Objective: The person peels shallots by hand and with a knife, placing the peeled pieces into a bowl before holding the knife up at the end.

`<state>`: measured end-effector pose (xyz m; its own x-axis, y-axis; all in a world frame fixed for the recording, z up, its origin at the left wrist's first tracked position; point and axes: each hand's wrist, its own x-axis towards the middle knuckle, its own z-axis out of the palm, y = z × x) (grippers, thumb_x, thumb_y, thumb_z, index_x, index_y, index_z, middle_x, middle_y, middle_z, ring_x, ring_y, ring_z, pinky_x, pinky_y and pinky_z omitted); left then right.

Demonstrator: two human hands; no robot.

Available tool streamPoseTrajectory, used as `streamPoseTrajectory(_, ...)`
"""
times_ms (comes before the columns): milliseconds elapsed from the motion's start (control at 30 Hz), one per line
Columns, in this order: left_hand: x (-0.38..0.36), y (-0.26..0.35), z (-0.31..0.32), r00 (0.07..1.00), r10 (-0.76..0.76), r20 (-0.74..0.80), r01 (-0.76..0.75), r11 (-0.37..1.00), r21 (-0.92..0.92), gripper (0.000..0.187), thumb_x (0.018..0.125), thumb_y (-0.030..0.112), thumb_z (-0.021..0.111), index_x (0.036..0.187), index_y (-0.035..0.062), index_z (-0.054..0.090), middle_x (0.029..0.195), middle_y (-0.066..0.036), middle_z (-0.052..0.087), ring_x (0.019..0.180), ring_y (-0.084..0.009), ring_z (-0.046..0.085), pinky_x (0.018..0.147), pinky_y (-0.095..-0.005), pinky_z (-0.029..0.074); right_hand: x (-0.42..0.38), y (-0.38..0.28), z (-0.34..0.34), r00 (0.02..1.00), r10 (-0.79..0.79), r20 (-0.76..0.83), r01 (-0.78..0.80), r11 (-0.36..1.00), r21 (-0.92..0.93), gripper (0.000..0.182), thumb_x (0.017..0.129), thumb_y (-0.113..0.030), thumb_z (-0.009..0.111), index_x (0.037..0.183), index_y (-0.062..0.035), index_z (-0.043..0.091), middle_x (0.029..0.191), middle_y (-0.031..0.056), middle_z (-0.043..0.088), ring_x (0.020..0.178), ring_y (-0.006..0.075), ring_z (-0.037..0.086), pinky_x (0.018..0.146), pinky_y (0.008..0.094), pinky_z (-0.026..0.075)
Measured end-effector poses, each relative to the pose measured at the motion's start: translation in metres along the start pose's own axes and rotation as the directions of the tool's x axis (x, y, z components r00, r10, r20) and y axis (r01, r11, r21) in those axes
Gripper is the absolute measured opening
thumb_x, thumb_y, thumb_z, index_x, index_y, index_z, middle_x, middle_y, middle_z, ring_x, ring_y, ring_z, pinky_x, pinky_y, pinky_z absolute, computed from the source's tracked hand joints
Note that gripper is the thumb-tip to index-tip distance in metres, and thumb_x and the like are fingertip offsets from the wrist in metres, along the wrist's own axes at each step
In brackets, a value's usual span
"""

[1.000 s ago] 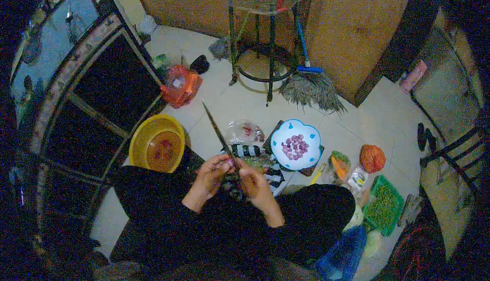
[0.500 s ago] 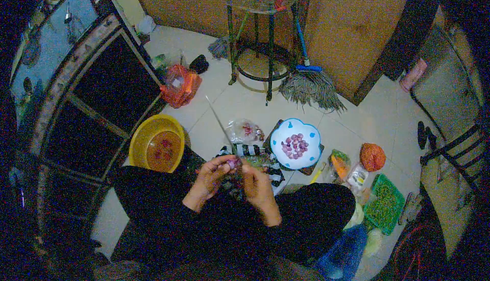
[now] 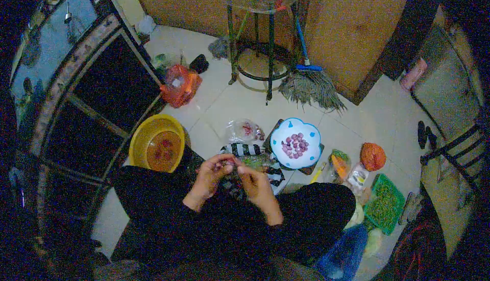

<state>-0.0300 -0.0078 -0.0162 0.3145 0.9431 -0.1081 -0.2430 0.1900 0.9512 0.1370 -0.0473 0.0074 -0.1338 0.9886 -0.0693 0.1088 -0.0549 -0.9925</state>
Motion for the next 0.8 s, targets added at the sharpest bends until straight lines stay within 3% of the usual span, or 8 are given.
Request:
streamPoseTrajectory(133, 0.001, 0.000, 0.001, 1.000, 0.024, 0.016, -0.022, 0.992, -0.125, 0.034, 0.082, 0.012, 0.062, 0.112, 0.0006, 0.051, 0.103, -0.009, 0.059, 0.095, -0.0150, 0.056, 0.084, -0.0277, 0.044, 0.003, 0.003, -0.001, 0.987, -0.015, -0.158, 0.002, 0.997, -0.078, 0.039, 0.093, -0.030, 0.043, 0.110, 0.0031, 0.056, 0.103, 0.0154, 0.063, 0.090, 0.0153, 0.056, 0.080, 0.0295, 0.044)
streamPoseTrajectory(200, 0.000, 0.008, 0.004, 1.000, -0.016, 0.022, 0.020, 0.975, -0.223, 0.035, 0.082, 0.013, 0.062, 0.112, 0.0002, 0.050, 0.105, -0.009, 0.059, 0.095, -0.0156, 0.057, 0.084, -0.0281, 0.045, 0.003, 0.003, -0.003, 0.987, -0.019, -0.159, 0.014, 0.999, -0.035, 0.039, 0.093, -0.029, 0.043, 0.113, 0.0021, 0.055, 0.092, 0.0106, 0.062, 0.080, 0.0132, 0.055, 0.072, 0.0284, 0.044)
streamPoseTrajectory(333, -0.001, 0.015, 0.005, 0.997, -0.056, 0.056, 0.071, 0.949, -0.306, 0.035, 0.083, 0.014, 0.061, 0.113, -0.0006, 0.050, 0.104, -0.010, 0.059, 0.095, -0.0160, 0.057, 0.085, -0.0286, 0.045, 0.001, 0.007, -0.006, 0.991, 0.131, -0.002, -0.125, 0.955, 0.270, 0.041, 0.093, -0.030, 0.045, 0.120, -0.0006, 0.051, 0.074, 0.0006, 0.054, 0.063, 0.0070, 0.045, 0.055, 0.0239, 0.037)
streamPoseTrajectory(433, -0.001, 0.011, 0.004, 0.999, -0.052, -0.007, 0.050, 0.984, -0.168, 0.032, 0.083, 0.012, 0.060, 0.111, -0.0013, 0.053, 0.104, -0.009, 0.060, 0.095, -0.0155, 0.056, 0.085, -0.0278, 0.044, 0.000, 0.005, 0.000, 0.996, 0.092, 0.010, -0.089, 0.929, 0.360, 0.042, 0.093, -0.030, 0.046, 0.124, -0.0021, 0.048, 0.070, -0.0026, 0.049, 0.058, 0.0043, 0.039, 0.051, 0.0213, 0.031)
streamPoseTrajectory(633, -0.001, 0.006, 0.002, 0.995, -0.071, -0.076, 0.072, 0.997, 0.007, 0.030, 0.082, 0.009, 0.061, 0.110, -0.0030, 0.057, 0.104, -0.008, 0.060, 0.096, -0.0149, 0.055, 0.088, -0.0274, 0.042, 0.000, -0.011, 0.005, 1.000, 0.002, 0.029, 0.001, 0.997, -0.083, 0.043, 0.093, -0.034, 0.043, 0.119, -0.0010, 0.051, 0.071, 0.0025, 0.057, 0.055, 0.0155, 0.049, 0.053, 0.0302, 0.038)
streamPoseTrajectory(700, -0.001, 0.004, 0.000, 0.996, -0.058, -0.063, 0.060, 0.997, 0.044, 0.032, 0.082, 0.008, 0.061, 0.111, -0.0031, 0.056, 0.104, -0.008, 0.060, 0.096, -0.0151, 0.055, 0.088, -0.0276, 0.042, 0.005, -0.001, 0.012, 0.982, -0.178, -0.060, 0.167, 0.974, -0.154, 0.040, 0.093, -0.032, 0.044, 0.120, -0.0026, 0.051, 0.066, 0.0009, 0.051, 0.058, 0.0103, 0.044, 0.053, 0.0278, 0.037)
streamPoseTrajectory(767, -0.001, 0.002, 0.000, 0.997, -0.046, -0.053, 0.049, 0.997, 0.058, 0.032, 0.083, 0.009, 0.060, 0.112, -0.0032, 0.056, 0.103, -0.008, 0.060, 0.097, -0.0154, 0.054, 0.089, -0.0281, 0.042, 0.004, 0.002, 0.011, 0.989, -0.133, -0.064, 0.113, 0.961, -0.252, 0.039, 0.093, -0.031, 0.043, 0.118, -0.0037, 0.053, 0.075, 0.0068, 0.053, 0.071, 0.0172, 0.047, 0.061, 0.0309, 0.040)
streamPoseTrajectory(800, -0.001, 0.001, 0.000, 0.998, -0.042, -0.051, 0.045, 0.998, 0.052, 0.031, 0.083, 0.009, 0.060, 0.111, -0.0032, 0.056, 0.103, -0.008, 0.060, 0.097, -0.0156, 0.054, 0.089, -0.0285, 0.041, 0.001, -0.013, 0.006, 0.999, 0.007, -0.037, -0.019, 0.950, -0.311, 0.038, 0.093, -0.032, 0.043, 0.115, -0.0040, 0.055, 0.088, 0.0135, 0.057, 0.083, 0.0268, 0.053, 0.069, 0.0351, 0.043)
